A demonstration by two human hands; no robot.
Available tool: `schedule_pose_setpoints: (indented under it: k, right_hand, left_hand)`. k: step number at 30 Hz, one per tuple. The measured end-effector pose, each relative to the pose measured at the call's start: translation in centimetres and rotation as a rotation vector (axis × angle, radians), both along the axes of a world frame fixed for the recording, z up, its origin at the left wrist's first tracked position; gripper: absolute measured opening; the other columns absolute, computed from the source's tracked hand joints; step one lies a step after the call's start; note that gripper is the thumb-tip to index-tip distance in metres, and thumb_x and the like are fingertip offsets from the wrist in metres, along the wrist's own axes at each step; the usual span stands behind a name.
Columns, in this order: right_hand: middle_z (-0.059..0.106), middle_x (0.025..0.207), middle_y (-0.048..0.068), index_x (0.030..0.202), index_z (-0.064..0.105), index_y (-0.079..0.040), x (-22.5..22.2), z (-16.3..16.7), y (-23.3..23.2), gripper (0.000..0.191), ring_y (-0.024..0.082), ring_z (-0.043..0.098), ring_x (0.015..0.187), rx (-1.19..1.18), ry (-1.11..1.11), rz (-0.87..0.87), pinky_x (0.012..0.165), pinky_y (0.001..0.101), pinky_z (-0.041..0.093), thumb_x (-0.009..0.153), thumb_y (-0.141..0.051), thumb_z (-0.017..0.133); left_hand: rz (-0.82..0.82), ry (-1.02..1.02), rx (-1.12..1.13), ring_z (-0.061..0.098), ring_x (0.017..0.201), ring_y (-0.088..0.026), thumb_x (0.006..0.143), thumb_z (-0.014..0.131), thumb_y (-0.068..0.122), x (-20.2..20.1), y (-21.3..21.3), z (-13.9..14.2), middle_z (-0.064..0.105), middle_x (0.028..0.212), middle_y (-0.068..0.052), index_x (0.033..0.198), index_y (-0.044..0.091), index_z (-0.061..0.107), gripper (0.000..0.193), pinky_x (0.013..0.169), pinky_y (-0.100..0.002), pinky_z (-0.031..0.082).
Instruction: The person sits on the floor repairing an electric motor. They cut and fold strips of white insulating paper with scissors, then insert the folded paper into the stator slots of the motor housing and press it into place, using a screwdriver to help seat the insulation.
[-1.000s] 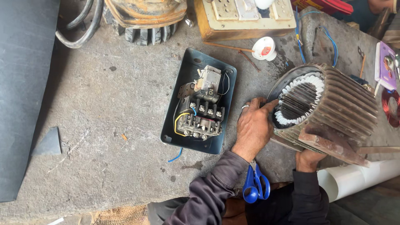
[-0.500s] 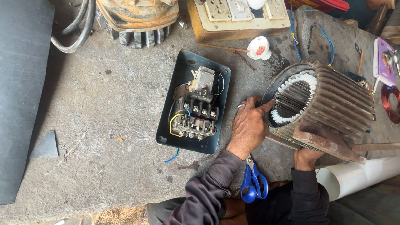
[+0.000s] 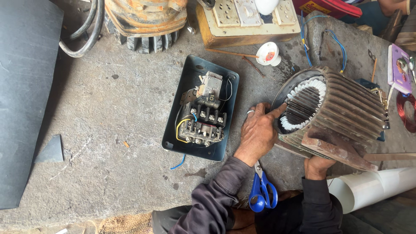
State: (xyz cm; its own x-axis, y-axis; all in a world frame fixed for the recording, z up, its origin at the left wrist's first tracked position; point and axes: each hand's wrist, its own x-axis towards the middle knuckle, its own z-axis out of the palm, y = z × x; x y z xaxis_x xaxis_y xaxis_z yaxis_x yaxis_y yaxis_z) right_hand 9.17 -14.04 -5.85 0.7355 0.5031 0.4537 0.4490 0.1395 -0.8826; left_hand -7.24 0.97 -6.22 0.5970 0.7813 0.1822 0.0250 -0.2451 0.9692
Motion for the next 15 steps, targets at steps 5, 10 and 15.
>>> schedule_pose_setpoints:
  k: [5, 10, 15]
  right_hand:
    - [0.066, 0.132, 0.015, 0.14, 0.055, 0.0, 0.3, -0.2, 0.6, 0.062, 0.028, 0.067, 0.115, 0.122, 0.081, 0.07, 0.104, 0.0414, 0.057, 0.107, -0.052, 0.048]
    - [0.063, 0.134, 0.013, 0.137, 0.055, -0.002, 0.0, 0.8, 0.4, 0.059, 0.026, 0.063, 0.121, 0.14, 0.08, 0.034, 0.111, 0.0418, 0.051, 0.112, -0.054, 0.044]
    - [0.057, 0.13, 0.013, 0.148, 0.054, 0.0, -4.7, 1.9, -4.2, 0.063, 0.022, 0.048, 0.115, 0.264, 0.204, -0.043, 0.106, 0.0392, 0.036, 0.118, -0.053, 0.037]
  left_hand:
    - [0.006, -0.029, 0.051, 0.058, 0.117, -0.044, 0.077, 0.064, -0.002, 0.1, 0.2, -0.4, 0.061, 0.129, -0.023, 0.143, 0.012, 0.058, 0.068, 0.1, -0.048, 0.049]
    - [0.102, -0.109, 0.009, 0.064, 0.111, -0.043, 0.083, 0.06, 0.003, 0.5, 0.9, 0.3, 0.063, 0.127, -0.023, 0.151, 0.007, 0.047, 0.069, 0.097, -0.048, 0.051]
    - [0.112, -0.116, -0.071, 0.069, 0.107, -0.038, 0.096, 0.054, 0.014, 0.1, 0.0, 1.1, 0.07, 0.119, -0.019, 0.15, 0.01, 0.051, 0.054, 0.095, -0.046, 0.055]
